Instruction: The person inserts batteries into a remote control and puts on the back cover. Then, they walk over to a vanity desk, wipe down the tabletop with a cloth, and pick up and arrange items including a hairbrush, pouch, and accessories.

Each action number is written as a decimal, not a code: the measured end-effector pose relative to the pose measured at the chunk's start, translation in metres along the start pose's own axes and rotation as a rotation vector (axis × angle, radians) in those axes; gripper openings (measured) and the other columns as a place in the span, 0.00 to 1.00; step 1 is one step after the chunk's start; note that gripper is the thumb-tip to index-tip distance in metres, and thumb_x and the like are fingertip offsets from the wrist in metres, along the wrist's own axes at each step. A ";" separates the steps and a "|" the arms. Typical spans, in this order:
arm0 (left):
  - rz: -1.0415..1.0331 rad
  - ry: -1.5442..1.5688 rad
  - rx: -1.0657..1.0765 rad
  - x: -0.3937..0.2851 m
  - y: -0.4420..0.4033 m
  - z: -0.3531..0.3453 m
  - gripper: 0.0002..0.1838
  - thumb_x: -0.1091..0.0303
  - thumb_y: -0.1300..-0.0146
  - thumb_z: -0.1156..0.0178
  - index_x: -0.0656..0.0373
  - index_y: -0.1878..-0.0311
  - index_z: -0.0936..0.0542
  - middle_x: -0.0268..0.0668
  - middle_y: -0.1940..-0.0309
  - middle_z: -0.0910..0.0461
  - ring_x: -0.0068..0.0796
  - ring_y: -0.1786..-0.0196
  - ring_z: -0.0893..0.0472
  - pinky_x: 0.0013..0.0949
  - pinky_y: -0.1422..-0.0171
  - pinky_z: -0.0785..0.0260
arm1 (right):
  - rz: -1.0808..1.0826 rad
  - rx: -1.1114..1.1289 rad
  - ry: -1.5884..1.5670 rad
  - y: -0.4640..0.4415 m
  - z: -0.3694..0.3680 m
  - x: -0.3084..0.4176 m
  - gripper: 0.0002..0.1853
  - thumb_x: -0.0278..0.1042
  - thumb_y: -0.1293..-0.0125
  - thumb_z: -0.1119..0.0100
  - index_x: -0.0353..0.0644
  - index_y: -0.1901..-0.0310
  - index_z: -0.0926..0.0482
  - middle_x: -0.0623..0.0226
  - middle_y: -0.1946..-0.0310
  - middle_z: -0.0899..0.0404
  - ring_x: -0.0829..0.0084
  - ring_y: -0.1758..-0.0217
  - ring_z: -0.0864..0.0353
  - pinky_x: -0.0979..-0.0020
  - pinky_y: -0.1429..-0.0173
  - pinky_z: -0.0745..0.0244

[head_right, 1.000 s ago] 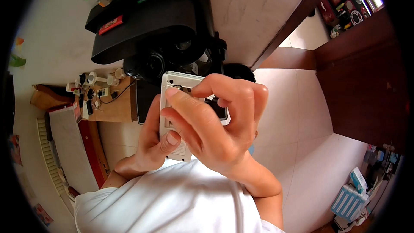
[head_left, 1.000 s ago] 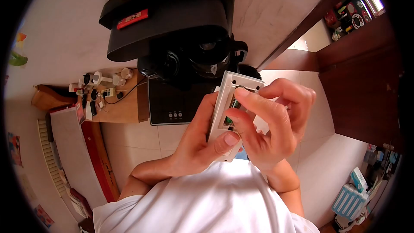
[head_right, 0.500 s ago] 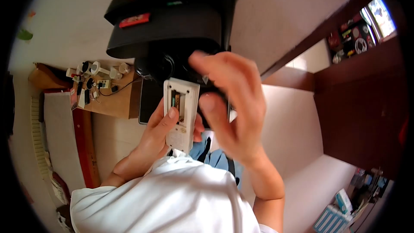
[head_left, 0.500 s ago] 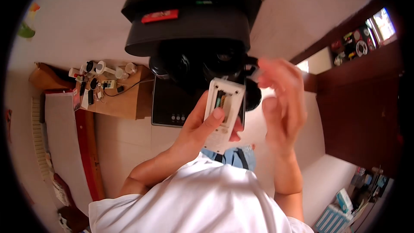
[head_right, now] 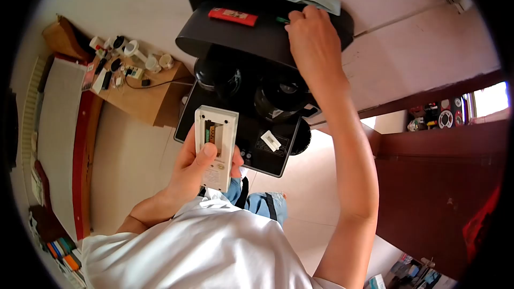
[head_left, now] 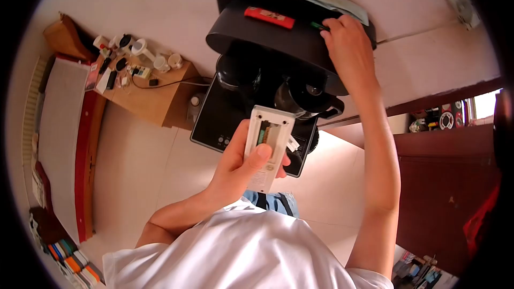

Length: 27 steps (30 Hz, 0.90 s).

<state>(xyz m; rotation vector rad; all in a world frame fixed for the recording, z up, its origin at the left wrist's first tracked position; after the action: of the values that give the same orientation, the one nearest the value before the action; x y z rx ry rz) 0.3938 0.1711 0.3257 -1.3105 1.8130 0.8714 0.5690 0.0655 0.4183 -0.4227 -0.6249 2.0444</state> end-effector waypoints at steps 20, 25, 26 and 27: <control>-0.227 -0.396 0.014 -0.021 -0.005 -0.021 0.18 0.65 0.30 0.55 0.65 0.44 0.43 0.40 0.57 0.26 0.21 0.57 0.26 0.27 0.53 0.31 | -0.652 0.070 -1.444 0.133 0.077 0.063 0.15 0.26 0.44 0.34 0.32 0.57 0.27 0.63 0.72 0.21 0.80 0.74 0.22 0.80 0.68 0.22; -0.203 -0.265 0.001 -0.024 0.001 -0.031 0.20 0.65 0.31 0.53 0.66 0.43 0.43 0.40 0.56 0.27 0.20 0.56 0.27 0.27 0.52 0.33 | -0.830 0.087 -1.768 0.158 0.062 0.063 0.14 0.31 0.38 0.39 0.31 0.56 0.29 0.57 0.69 0.20 0.78 0.72 0.21 0.80 0.69 0.23; -0.156 -0.209 0.007 -0.020 0.002 -0.032 0.22 0.64 0.32 0.52 0.66 0.42 0.44 0.40 0.55 0.27 0.20 0.55 0.27 0.27 0.50 0.33 | -0.843 0.078 -1.805 0.161 0.062 0.063 0.14 0.31 0.38 0.39 0.31 0.55 0.29 0.56 0.69 0.20 0.78 0.72 0.20 0.80 0.69 0.23; -0.160 -0.223 0.026 -0.022 0.003 -0.035 0.23 0.64 0.32 0.51 0.66 0.42 0.45 0.40 0.55 0.27 0.21 0.54 0.27 0.27 0.50 0.33 | -0.855 0.069 -1.842 0.163 0.062 0.064 0.15 0.31 0.38 0.39 0.31 0.55 0.29 0.56 0.69 0.20 0.77 0.72 0.20 0.79 0.68 0.22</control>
<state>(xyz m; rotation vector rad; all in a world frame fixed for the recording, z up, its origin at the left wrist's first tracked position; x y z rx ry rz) 0.3904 0.1526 0.3622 -1.2687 1.5220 0.8665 0.3930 0.0321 0.3707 1.6950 -1.3679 1.0679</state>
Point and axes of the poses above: each hand's wrist, its own y-axis away from the middle knuckle, its own z-axis out of the back of the hand, x = y × z, the point moved 10 cm from there along -y, towards the middle knuckle
